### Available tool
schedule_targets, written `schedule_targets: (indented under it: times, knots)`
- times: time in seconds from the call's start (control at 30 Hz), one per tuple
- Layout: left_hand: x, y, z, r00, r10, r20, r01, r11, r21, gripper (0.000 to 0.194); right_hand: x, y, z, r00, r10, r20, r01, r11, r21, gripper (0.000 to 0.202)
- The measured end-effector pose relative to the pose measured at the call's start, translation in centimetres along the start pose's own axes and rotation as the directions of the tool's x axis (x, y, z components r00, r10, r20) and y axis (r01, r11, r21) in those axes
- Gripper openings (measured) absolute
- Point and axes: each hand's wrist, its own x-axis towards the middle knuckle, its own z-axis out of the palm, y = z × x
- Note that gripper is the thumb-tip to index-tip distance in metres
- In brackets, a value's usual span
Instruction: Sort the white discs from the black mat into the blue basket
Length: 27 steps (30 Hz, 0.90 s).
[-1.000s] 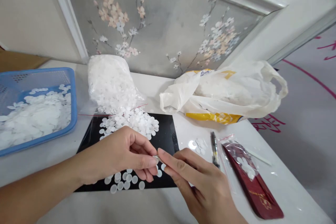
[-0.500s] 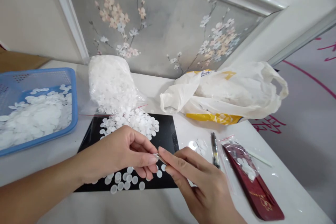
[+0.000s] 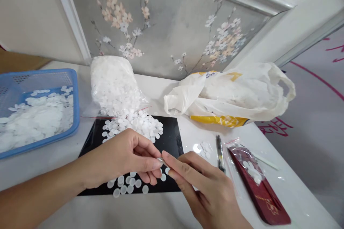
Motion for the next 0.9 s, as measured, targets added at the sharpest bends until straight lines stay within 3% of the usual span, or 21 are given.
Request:
schedule_targets:
  times: [0.5, 0.63, 0.8, 0.9]
  knots:
    - [0.1, 0.2, -0.1, 1.000, -0.013, 0.003, 0.013, 1.000, -0.003, 0.010, -0.2, -0.1, -0.1, 1.000, -0.004, 0.024, 0.005, 0.999, -0.039, 0.034]
    - [0.1, -0.1, -0.1, 1.000, -0.013, -0.008, 0.012, 0.999, -0.034, 0.009, 0.1, 0.1, 0.0, 0.998, 0.053, 0.015, -0.052, 0.996, -0.077, 0.035]
    - [0.3, -0.3, -0.3, 0.998, 0.035, -0.048, -0.034, 0.999, 0.020, 0.010, 0.8, 3.1, -1.4, 0.974, 0.228, -0.015, -0.222, 0.930, -0.294, 0.036]
    - [0.2, 0.1, -1.1, 0.983, 0.114, -0.140, -0.093, 0.984, 0.151, 0.016, 0.9, 5.8, -2.6, 0.938, 0.347, 0.009, -0.316, 0.863, -0.395, 0.041]
